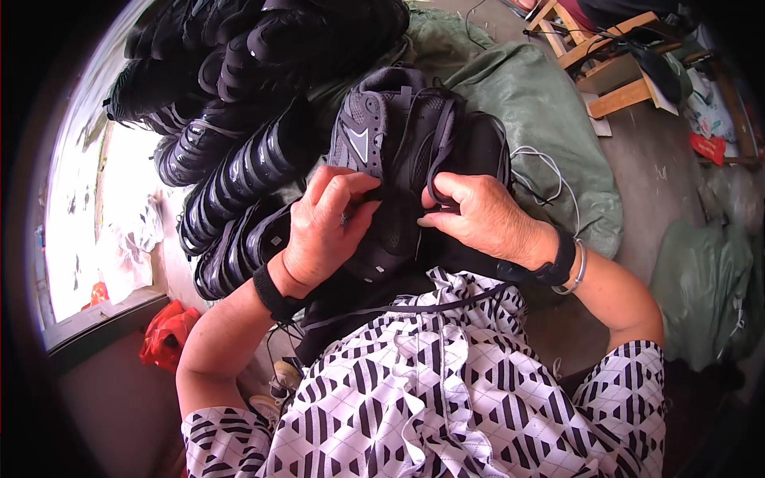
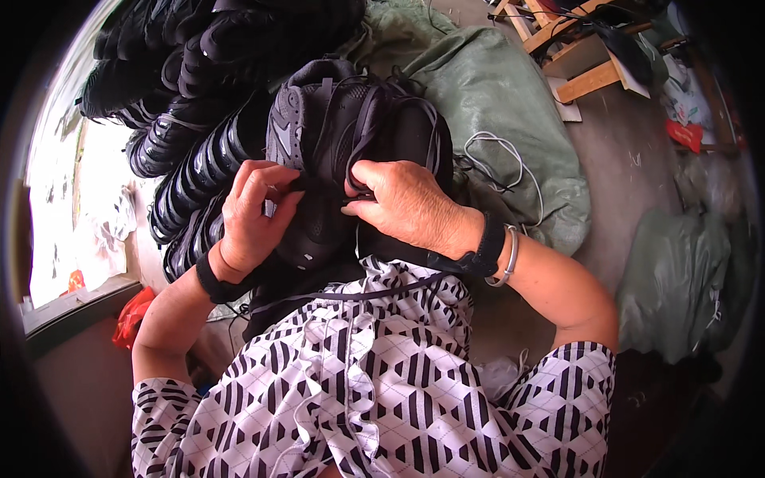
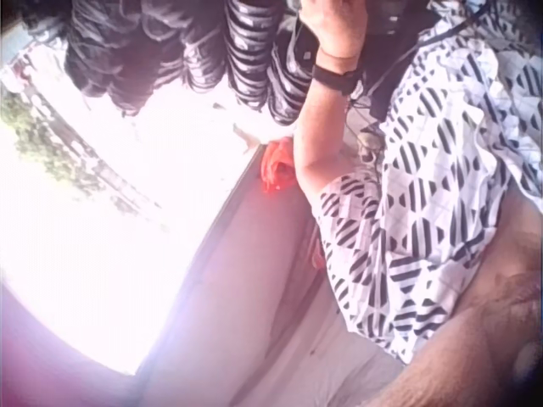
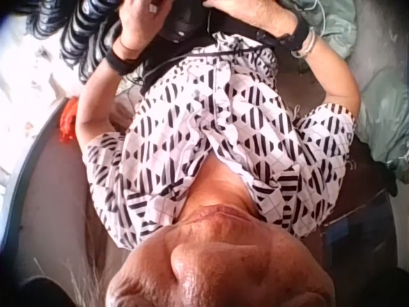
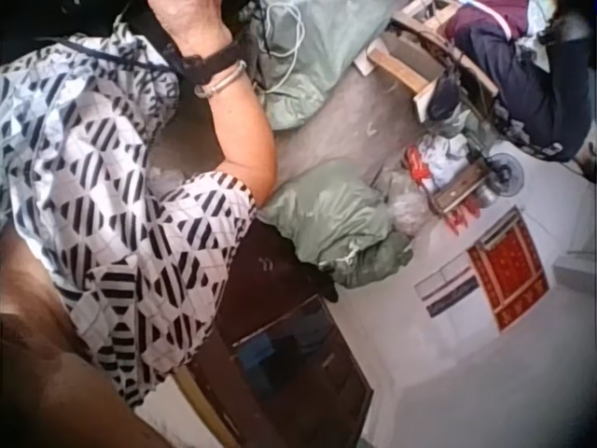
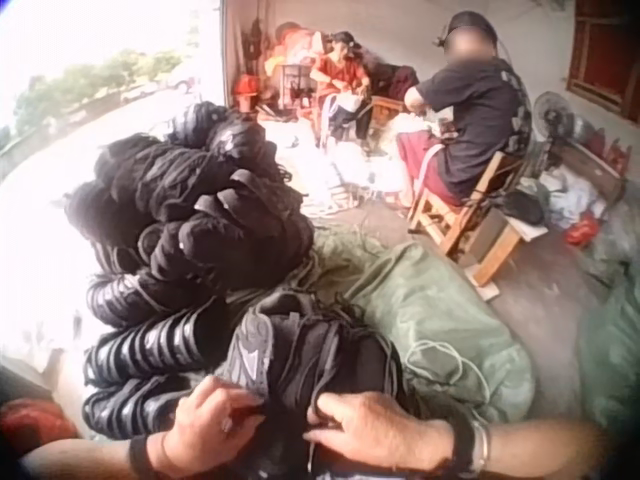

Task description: The person sits on the floor and laces a black sneaker by hand. They thread the laces through the eyelets, pull them tight, and tie a knot to secure the shoe.

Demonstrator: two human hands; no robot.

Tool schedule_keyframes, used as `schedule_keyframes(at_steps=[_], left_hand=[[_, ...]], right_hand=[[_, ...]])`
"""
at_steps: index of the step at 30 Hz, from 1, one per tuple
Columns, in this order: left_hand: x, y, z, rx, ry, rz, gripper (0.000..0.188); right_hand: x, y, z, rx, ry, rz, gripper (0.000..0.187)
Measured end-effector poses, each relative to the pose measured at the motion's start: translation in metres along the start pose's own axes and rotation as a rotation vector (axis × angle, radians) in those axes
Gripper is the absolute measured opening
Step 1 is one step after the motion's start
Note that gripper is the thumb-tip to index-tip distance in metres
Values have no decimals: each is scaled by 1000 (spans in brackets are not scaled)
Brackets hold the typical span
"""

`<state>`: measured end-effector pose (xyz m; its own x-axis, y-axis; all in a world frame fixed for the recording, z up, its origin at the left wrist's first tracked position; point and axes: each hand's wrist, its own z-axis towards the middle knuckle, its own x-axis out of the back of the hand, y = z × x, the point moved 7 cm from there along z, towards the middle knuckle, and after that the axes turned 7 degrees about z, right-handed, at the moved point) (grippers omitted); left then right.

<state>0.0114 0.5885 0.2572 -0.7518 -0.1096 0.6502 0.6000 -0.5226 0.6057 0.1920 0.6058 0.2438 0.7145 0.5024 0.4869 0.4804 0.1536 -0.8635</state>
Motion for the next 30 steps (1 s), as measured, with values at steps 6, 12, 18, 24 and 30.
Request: schedule_keyframes(at_steps=[6, 12, 18, 24, 30], left_hand=[[5, 11, 6, -268, -101, 163, 28], [2, 17, 16, -417, -277, 230, 28], [-2, 16, 22, -376, -196, 199, 21], [-7, 3, 13, -178, -98, 168, 21], [-6, -1, 8, -149, -50, 148, 20]], right_hand=[[-5, -3, 4, 63, 99, 24, 20], [-6, 7, 9, -419, -224, 509, 18], [1, -2, 16, -1, -7, 155, 20], [8, 3, 6, 20, 237, 41, 25], [6, 16, 4, -186, 215, 271, 19]])
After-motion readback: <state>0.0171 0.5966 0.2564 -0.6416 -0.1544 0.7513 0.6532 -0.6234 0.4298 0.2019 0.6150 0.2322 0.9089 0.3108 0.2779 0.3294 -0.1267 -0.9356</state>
